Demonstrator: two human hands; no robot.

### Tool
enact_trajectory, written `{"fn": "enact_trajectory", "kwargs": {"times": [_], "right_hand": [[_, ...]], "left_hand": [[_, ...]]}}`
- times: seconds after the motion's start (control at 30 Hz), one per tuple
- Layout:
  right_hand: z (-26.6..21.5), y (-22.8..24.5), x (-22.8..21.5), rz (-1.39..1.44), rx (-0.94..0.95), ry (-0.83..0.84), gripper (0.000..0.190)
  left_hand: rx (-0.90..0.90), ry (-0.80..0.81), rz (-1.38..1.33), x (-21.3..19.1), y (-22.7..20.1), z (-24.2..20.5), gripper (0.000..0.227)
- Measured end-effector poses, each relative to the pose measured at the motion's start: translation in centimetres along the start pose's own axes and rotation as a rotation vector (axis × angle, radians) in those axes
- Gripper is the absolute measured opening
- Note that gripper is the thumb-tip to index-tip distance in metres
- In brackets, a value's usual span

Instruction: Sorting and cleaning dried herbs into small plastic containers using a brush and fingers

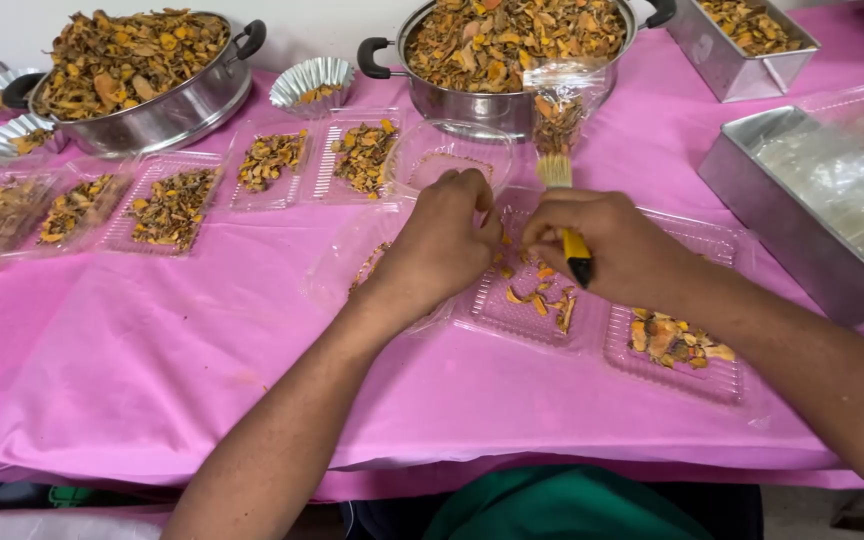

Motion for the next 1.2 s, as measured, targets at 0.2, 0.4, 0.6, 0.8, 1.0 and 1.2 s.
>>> {"fn": "enact_trajectory", "kwargs": {"times": [0.2,0.4,0.6,0.8,1.0,1.2], "right_hand": [[-0.9,2.9,-2.3,-0.133,-0.150,-0.221,0.014],[-1.7,3.4,-3.1,-0.165,-0.168,-0.265,0.016],[-1.9,3.4,-3.1,-0.149,-0.181,-0.269,0.021],[-1.5,5.0,-2.7,-0.097,-0.211,-0.251,0.021],[-2.2,4.2,-6.0,-0.070,-0.074,-0.392,0.041],[-3.7,5.5,-6.3,-0.006,-0.261,-0.540,0.041]], "left_hand": [[-0.137,0.098,-0.557,2.3,-0.1,-0.5,0.020],[-0.048,0.137,-0.927,0.1,-3.2,-1.4,0.010],[-0.029,0.152,-0.980,1.2,-2.7,-1.2,0.007],[-0.060,0.123,-1.004,3.2,-0.5,0.0,0.014],[-0.131,0.045,-0.909,1.5,-0.8,-0.1,0.023],[-0.101,-0.006,-0.888,0.5,-1.2,-0.3,0.032]]}}
Point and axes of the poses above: each hand's wrist, its own z-axis towards the middle knuckle, its own x-axis out of the palm, y = z × x, the point moved 10 cm from there along z, towards the middle knuckle, and after that the axes turned 8 degrees about z, right-handed, at the moved point
